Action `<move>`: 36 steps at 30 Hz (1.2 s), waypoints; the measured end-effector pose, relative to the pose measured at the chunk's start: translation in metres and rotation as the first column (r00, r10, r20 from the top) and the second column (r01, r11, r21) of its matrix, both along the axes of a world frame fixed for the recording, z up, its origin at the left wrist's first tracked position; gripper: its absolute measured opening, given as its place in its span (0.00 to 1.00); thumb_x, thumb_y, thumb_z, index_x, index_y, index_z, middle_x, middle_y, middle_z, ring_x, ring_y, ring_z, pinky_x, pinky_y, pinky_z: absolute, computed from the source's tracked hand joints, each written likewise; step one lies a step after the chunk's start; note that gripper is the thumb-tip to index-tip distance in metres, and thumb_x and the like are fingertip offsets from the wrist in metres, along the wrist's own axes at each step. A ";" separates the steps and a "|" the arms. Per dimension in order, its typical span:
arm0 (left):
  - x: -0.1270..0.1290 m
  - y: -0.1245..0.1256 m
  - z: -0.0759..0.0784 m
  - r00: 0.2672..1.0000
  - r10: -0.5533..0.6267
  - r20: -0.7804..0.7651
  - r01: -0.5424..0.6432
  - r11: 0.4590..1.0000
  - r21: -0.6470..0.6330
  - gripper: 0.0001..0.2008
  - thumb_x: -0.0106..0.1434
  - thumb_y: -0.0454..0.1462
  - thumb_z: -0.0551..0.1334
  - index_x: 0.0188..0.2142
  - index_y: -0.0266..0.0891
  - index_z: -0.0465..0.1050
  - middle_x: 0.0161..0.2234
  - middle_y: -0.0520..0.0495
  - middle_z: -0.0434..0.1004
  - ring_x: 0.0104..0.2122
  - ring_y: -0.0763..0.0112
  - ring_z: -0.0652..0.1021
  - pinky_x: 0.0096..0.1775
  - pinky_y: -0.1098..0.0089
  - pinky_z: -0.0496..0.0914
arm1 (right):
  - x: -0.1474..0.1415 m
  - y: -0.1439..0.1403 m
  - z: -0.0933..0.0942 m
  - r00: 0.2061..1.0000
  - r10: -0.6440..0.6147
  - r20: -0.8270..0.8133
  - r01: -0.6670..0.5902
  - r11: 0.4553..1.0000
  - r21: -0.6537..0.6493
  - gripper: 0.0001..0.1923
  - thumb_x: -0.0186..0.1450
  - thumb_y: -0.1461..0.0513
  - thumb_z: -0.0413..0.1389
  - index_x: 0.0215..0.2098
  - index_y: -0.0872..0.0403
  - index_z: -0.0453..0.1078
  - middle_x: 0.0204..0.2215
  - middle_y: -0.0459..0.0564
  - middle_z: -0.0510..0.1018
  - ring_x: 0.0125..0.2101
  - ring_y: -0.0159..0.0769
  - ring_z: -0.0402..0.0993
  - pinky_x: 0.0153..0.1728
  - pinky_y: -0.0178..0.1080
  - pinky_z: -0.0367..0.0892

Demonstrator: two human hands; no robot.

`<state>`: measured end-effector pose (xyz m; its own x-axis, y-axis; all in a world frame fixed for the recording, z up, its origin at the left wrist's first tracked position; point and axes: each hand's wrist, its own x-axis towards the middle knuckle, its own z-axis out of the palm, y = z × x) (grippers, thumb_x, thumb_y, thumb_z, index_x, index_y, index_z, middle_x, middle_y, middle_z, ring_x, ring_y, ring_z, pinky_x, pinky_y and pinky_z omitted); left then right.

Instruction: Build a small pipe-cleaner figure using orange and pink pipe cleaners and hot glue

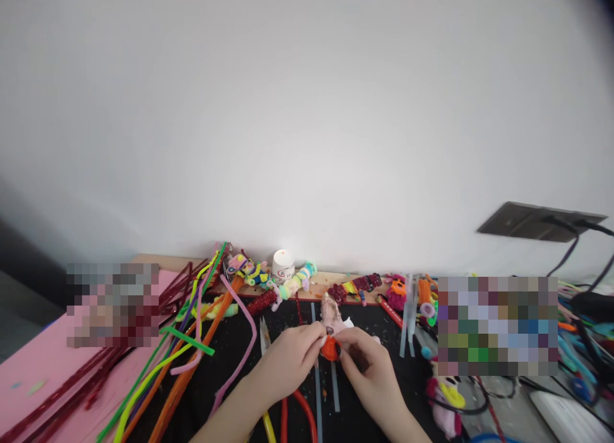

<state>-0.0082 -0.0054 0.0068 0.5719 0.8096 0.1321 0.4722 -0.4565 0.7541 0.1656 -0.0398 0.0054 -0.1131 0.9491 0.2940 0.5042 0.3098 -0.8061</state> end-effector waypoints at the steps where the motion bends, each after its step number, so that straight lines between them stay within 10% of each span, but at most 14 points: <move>1: 0.000 0.000 0.000 1.000 0.000 -0.002 0.000 1.000 0.001 0.11 0.66 0.36 0.45 0.31 0.40 0.62 0.25 0.53 0.68 0.27 0.73 0.71 0.31 0.75 0.61 | 0.000 0.000 0.000 1.000 -0.001 -0.004 0.001 1.000 0.004 0.10 0.58 0.68 0.49 0.34 0.54 0.70 0.29 0.50 0.75 0.29 0.35 0.71 0.29 0.34 0.67; 36: 0.003 0.001 -0.001 0.978 -0.004 0.207 0.038 0.986 -0.160 0.11 0.65 0.34 0.47 0.32 0.38 0.67 0.26 0.53 0.72 0.25 0.76 0.72 0.32 0.75 0.63 | 0.002 0.002 0.001 0.967 -0.128 -0.219 0.117 0.991 -0.062 0.07 0.59 0.62 0.54 0.34 0.54 0.71 0.28 0.50 0.76 0.28 0.36 0.73 0.28 0.34 0.69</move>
